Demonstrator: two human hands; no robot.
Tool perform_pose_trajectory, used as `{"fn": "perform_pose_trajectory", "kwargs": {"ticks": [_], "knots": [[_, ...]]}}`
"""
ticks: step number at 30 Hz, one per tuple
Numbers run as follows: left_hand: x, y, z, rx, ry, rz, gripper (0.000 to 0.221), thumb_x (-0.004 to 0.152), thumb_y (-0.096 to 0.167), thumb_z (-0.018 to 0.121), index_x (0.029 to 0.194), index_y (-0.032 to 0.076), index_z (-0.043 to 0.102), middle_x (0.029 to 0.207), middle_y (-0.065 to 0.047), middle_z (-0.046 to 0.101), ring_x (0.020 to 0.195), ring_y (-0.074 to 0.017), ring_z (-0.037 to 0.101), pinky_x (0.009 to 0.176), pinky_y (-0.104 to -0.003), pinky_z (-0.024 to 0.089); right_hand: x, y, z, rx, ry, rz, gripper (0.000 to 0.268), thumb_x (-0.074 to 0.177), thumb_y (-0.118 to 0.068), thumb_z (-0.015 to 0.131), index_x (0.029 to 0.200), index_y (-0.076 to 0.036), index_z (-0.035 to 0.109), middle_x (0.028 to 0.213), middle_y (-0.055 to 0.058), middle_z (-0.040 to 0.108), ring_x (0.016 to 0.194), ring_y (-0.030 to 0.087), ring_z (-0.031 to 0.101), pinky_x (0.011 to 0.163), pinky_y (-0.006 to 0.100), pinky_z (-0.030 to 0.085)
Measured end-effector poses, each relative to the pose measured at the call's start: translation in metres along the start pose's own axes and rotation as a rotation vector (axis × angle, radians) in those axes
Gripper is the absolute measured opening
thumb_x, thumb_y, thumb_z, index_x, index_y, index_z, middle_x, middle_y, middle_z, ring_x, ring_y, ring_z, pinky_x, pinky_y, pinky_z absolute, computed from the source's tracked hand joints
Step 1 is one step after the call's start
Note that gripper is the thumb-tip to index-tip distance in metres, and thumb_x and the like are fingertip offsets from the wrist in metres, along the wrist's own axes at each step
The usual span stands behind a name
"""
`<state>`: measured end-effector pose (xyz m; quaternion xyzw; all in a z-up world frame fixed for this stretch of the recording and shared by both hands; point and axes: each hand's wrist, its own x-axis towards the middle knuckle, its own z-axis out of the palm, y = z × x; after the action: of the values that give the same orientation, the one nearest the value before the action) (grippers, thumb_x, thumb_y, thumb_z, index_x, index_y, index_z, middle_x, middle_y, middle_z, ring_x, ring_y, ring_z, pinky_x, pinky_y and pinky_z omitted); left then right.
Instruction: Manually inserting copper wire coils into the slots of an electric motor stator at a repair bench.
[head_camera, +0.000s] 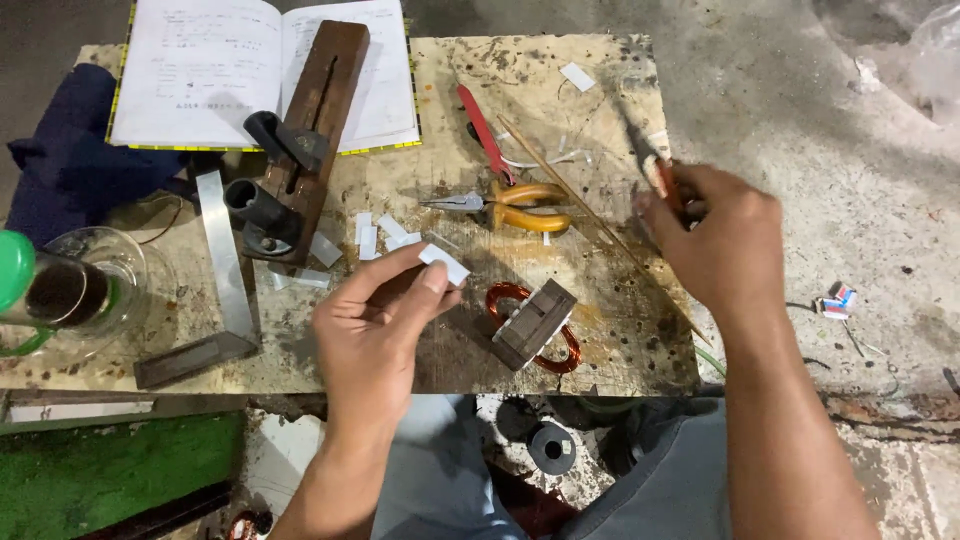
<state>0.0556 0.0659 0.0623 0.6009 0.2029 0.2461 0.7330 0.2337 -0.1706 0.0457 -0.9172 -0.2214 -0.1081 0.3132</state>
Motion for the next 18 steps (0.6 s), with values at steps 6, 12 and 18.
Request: {"fn": "perform_pose_trajectory", "kwargs": {"ticks": [6,12,18], "knots": [[-0.007,0.009,0.024,-0.046,-0.071,0.006,0.029,0.086,0.009,0.076,0.112,-0.004,0.074,0.09,-0.017,0.076,0.078,-0.0302,0.079,0.077,-0.041,0.076,-0.004,-0.018,0.014,-0.086,-0.032,-0.044,0.027,0.099,-0.013,0.076,0.12,0.005,0.075,0.106,0.023,0.074,0.069,0.032,0.072,0.07,0.041,0.065],[-0.011,-0.01,0.028,-0.004,-0.283,0.287,0.014,0.093,0.007,0.076,0.106,0.008,0.075,0.108,-0.01,0.077,0.098,-0.0185,0.073,0.086,-0.029,0.062,-0.038,-0.059,-0.009,0.719,-0.158,-0.377,0.03,0.104,-0.029,0.057,0.113,-0.005,0.073,0.101,0.014,0.08,0.072,0.016,0.078,0.056,0.023,0.064],[-0.015,-0.016,0.036,0.145,-0.4,0.462,0.019,0.09,0.0,0.077,0.105,0.012,0.074,0.111,-0.006,0.066,0.11,-0.0201,0.066,0.101,-0.034,0.064,-0.048,-0.066,-0.02,0.927,-0.35,-0.308,0.022,0.092,-0.019,0.073,0.111,-0.008,0.076,0.106,0.012,0.081,0.096,0.024,0.082,0.085,0.034,0.071]]}}
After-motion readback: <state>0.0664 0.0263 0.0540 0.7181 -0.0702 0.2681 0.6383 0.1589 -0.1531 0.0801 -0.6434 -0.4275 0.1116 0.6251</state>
